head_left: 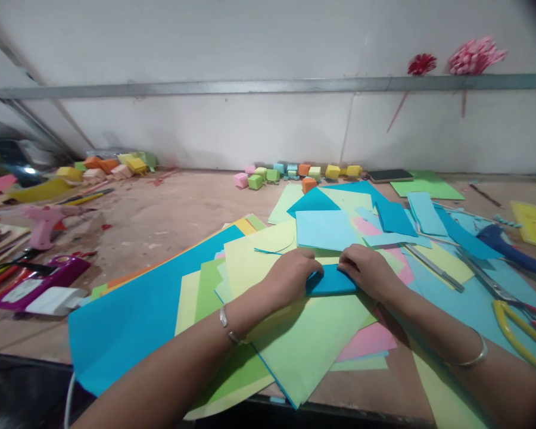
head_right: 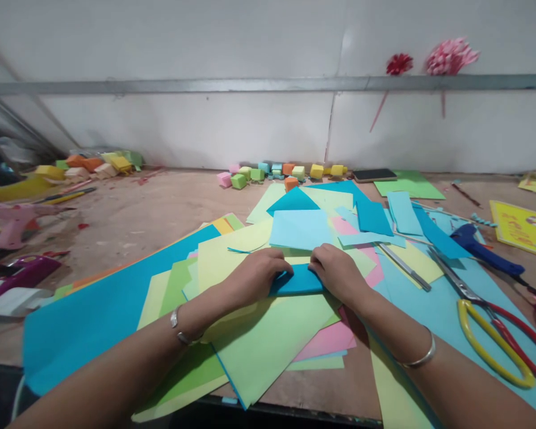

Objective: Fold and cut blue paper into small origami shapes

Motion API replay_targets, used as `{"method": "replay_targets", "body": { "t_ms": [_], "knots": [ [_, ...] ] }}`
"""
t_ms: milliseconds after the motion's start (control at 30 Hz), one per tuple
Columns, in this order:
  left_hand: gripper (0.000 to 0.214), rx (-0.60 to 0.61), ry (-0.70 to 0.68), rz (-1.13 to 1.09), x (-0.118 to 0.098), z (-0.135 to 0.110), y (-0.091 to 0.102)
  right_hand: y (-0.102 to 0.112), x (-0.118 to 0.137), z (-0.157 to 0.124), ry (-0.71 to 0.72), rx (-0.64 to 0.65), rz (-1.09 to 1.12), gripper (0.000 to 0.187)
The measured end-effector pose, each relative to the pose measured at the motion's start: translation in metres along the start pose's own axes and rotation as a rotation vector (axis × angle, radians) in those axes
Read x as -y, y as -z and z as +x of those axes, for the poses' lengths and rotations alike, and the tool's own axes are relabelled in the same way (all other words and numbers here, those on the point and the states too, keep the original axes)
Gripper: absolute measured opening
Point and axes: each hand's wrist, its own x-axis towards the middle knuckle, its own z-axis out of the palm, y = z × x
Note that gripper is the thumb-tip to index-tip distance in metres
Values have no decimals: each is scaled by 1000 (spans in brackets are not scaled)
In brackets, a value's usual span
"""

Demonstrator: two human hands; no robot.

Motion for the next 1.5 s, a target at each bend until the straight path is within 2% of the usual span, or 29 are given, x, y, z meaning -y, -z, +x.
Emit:
{"method": "replay_targets", "body": {
  "t_ms": [167,300,467,667,867,1033,1167,1300,1400,1500],
  "knots": [
    [23,67,139,-59,-4,11,3,0,1,1,-6,-1,0,14],
    [31,52,277,-5,-13,23,0,0,2,0,-22,2,1,15],
    [23,67,320,24,-18,25,-1,0,2,-1,-27,8,12,15],
    [37,119,233,0,-13,17,5,0,2,-1,-10,-3,25,15],
    [50,168,183,35,-17,13,9,0,1,-1,-11,6,31,15],
    [52,186,144,28,-15,11,9,2,2,-1,-25,25,33,14],
    [52,227,88,-37,-4,11,14,0,-1,0,2,15,33,14],
    [56,348,-87,-182,14,8,27,0,-1,-1,5,17,44,13],
    [61,414,-154,-313,27,4,37,1,1,-1,2,27,57,13],
    [61,452,-202,-316,33,3,41,1,0,0,2,26,57,13]
  ]
}}
